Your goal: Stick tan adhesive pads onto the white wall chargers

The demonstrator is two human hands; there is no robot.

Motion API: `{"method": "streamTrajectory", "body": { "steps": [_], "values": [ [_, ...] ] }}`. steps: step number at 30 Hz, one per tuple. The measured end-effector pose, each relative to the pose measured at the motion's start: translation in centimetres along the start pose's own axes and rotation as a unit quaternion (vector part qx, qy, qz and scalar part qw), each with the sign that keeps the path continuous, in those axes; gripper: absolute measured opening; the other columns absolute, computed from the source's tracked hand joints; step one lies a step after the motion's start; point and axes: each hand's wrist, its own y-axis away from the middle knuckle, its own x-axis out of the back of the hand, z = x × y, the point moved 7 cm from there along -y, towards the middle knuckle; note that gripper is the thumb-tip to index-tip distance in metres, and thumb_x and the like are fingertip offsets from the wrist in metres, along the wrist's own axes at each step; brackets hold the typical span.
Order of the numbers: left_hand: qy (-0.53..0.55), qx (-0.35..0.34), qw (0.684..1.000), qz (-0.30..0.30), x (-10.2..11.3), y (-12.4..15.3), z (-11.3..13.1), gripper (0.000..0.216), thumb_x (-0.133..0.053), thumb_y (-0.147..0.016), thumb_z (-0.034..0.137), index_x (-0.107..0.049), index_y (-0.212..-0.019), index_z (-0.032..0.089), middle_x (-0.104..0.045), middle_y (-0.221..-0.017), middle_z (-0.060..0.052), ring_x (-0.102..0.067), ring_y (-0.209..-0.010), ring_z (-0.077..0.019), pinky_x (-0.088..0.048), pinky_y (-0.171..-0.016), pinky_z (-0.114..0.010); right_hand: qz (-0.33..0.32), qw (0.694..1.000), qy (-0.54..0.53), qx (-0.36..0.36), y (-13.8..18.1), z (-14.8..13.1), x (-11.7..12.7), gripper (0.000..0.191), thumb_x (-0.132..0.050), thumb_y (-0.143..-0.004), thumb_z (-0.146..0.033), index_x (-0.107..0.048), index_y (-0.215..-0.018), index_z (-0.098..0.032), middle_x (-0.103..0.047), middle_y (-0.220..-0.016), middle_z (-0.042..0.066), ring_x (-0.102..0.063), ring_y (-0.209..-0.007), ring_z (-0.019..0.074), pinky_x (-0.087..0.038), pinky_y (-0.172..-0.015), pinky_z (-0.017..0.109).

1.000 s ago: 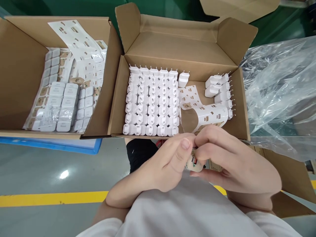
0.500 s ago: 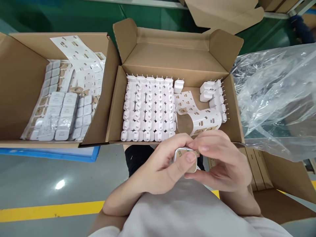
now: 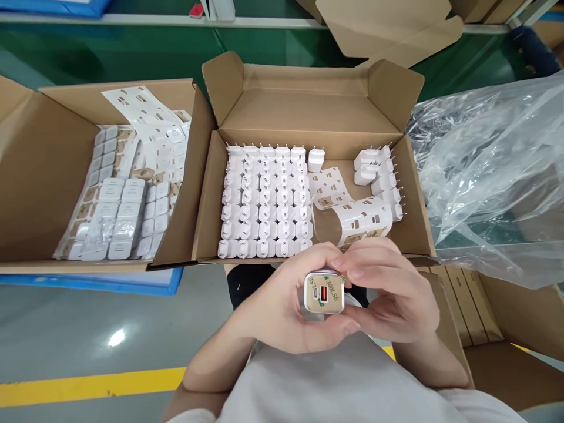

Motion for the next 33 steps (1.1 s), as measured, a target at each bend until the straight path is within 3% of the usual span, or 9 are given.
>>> {"method": "streamTrajectory", "body": {
  "steps": [4,9,16,19,23,26,28,30,33],
  "values": [
    [0.056,0.048,0.996,0.050,0.3,0.0,-0.6,0.033,-0.072,-0.101,0.051,-0.065,-0.092,0.020,-0.058,-0.081,0.000,-0.051,-0.068,-0.0145,-0.043,-0.066,-0.028,0.042,0.999,0.012,-0.008,0.4,0.3,-0.3,0.051,-0.084,-0.096,-0.027,-0.066,-0.145,-0.024,-0.080,-0.111,0.009,-0.079,-0.094,0.0227,-0.068,-0.080,0.037],
    [0.048,0.042,0.995,0.074,0.5,-0.3,-0.2,0.038,-0.067,-0.106,0.044,-0.063,-0.078,0.019,-0.058,-0.075,-0.001,-0.051,-0.068,-0.0145,-0.044,-0.068,-0.030,0.016,0.998,0.020,-0.053,1.2,1.2,-0.6,0.082,-0.085,-0.096,-0.034,-0.046,-0.169,-0.028,-0.067,-0.151,0.016,-0.069,-0.137,0.0294,-0.063,-0.113,0.047],
    [0.119,0.051,0.987,0.090,0.8,-0.1,-0.7,0.040,-0.087,-0.091,0.042,-0.055,-0.106,0.024,-0.058,-0.094,0.002,-0.051,-0.065,-0.0082,-0.045,-0.061,-0.022,-0.085,0.988,-0.034,-0.124,2.6,2.8,-1.7,0.097,-0.076,-0.103,-0.050,-0.020,-0.180,-0.033,-0.043,-0.179,0.016,-0.050,-0.162,0.0318,-0.053,-0.126,0.050],
    [0.137,0.100,0.984,0.046,0.5,-0.2,-1.8,0.052,-0.091,-0.088,0.046,-0.053,-0.116,0.026,-0.056,-0.097,0.003,-0.049,-0.066,-0.0078,-0.043,-0.058,-0.020,-0.093,0.992,-0.015,-0.083,2.1,2.5,-1.4,0.086,-0.079,-0.101,-0.047,-0.037,-0.175,-0.032,-0.042,-0.179,0.016,-0.046,-0.164,0.0347,-0.049,-0.128,0.055],
    [0.148,0.103,0.984,0.010,0.3,-0.6,-3.0,0.094,-0.104,-0.065,0.061,-0.056,-0.138,0.027,-0.059,-0.105,-0.002,-0.057,-0.077,-0.0135,-0.050,-0.067,-0.026,-0.099,0.990,-0.023,-0.098,1.6,2.6,-1.1,0.051,-0.084,-0.095,-0.054,-0.073,-0.136,-0.026,-0.068,-0.157,0.017,-0.052,-0.159,0.0381,-0.052,-0.125,0.060],
    [0.106,0.055,0.992,0.037,0.9,-0.3,-2.9,0.080,-0.093,-0.071,0.076,-0.065,-0.126,0.025,-0.063,-0.109,-0.005,-0.063,-0.086,-0.0181,-0.054,-0.075,-0.029,-0.056,0.991,-0.025,-0.117,1.4,2.3,-0.7,0.039,-0.089,-0.091,-0.043,-0.070,-0.121,-0.027,-0.081,-0.137,0.014,-0.062,-0.151,0.0374,-0.057,-0.120,0.060],
    [-0.031,-0.037,0.990,0.130,2.3,0.6,-1.1,0.067,-0.086,-0.080,0.076,-0.070,-0.118,0.024,-0.065,-0.117,-0.007,-0.067,-0.101,-0.0219,-0.057,-0.088,-0.033,-0.018,0.992,-0.020,-0.121,1.3,1.8,-0.2,0.036,-0.088,-0.090,-0.030,-0.066,-0.118,-0.027,-0.086,-0.123,0.010,-0.075,-0.134,0.0336,-0.063,-0.113,0.055],
    [-0.220,-0.167,0.939,0.204,2.8,2.2,2.1,0.057,-0.086,-0.086,0.068,-0.073,-0.119,0.024,-0.067,-0.122,-0.009,-0.068,-0.112,-0.0235,-0.058,-0.099,-0.034,0.002,0.991,-0.003,-0.131,1.1,1.2,0.1,0.038,-0.086,-0.088,-0.020,-0.065,-0.119,-0.027,-0.088,-0.113,0.008,-0.084,-0.111,0.0287,-0.070,-0.098,0.044],
    [-0.420,-0.290,0.846,0.155,0.6,3.7,5.7,0.029,-0.085,-0.097,0.039,-0.074,-0.114,0.018,-0.075,-0.112,-0.010,-0.074,-0.101,-0.0218,-0.064,-0.092,-0.033,-0.007,0.988,0.042,-0.150,0.8,0.6,0.1,0.043,-0.083,-0.087,-0.014,-0.066,-0.125,-0.026,-0.087,-0.110,0.008,-0.087,-0.094,0.0248,-0.071,-0.078,0.032]
  ]
}}
